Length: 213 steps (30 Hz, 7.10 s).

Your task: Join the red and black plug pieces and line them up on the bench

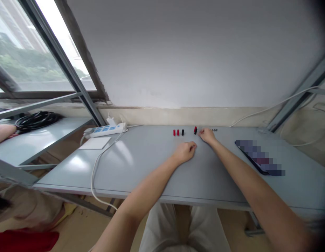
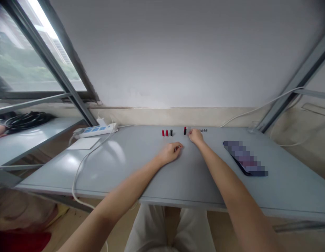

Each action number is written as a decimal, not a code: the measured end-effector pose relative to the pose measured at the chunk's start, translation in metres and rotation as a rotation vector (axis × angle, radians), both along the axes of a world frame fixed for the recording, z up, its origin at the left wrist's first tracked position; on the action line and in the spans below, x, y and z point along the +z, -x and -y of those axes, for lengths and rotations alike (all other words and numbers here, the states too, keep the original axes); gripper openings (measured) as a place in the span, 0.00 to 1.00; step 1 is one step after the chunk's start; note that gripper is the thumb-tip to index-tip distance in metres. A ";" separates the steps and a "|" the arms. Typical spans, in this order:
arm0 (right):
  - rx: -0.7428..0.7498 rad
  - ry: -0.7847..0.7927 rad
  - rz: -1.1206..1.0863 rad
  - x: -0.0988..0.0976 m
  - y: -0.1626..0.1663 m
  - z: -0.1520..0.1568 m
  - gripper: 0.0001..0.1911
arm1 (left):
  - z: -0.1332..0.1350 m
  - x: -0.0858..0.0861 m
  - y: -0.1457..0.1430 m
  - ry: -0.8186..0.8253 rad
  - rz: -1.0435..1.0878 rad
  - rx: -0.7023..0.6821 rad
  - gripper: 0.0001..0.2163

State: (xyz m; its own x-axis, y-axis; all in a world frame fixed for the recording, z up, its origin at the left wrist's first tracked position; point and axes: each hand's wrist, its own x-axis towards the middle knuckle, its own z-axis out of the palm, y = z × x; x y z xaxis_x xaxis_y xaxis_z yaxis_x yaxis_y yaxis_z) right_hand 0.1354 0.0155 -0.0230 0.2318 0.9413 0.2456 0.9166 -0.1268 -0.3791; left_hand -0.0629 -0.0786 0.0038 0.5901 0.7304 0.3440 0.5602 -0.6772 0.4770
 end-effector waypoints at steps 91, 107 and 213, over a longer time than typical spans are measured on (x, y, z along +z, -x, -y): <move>0.505 -0.289 -0.060 0.032 0.040 0.088 0.12 | -0.007 0.019 0.009 0.864 0.911 0.291 0.10; 0.502 -0.245 0.173 0.033 0.035 0.088 0.09 | -0.007 0.015 0.005 0.803 0.906 0.247 0.09; -0.025 -0.004 -0.038 0.006 0.013 0.045 0.16 | -0.014 0.019 -0.002 0.032 -0.280 0.580 0.31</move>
State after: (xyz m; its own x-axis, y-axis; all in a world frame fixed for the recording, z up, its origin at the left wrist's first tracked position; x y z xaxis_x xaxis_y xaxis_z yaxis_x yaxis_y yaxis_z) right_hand 0.1228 -0.0296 -0.0174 0.2646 0.9341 0.2398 0.8980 -0.1479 -0.4145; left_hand -0.0611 -0.0650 0.0231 0.1604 0.9651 0.2069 0.9371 -0.2148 0.2751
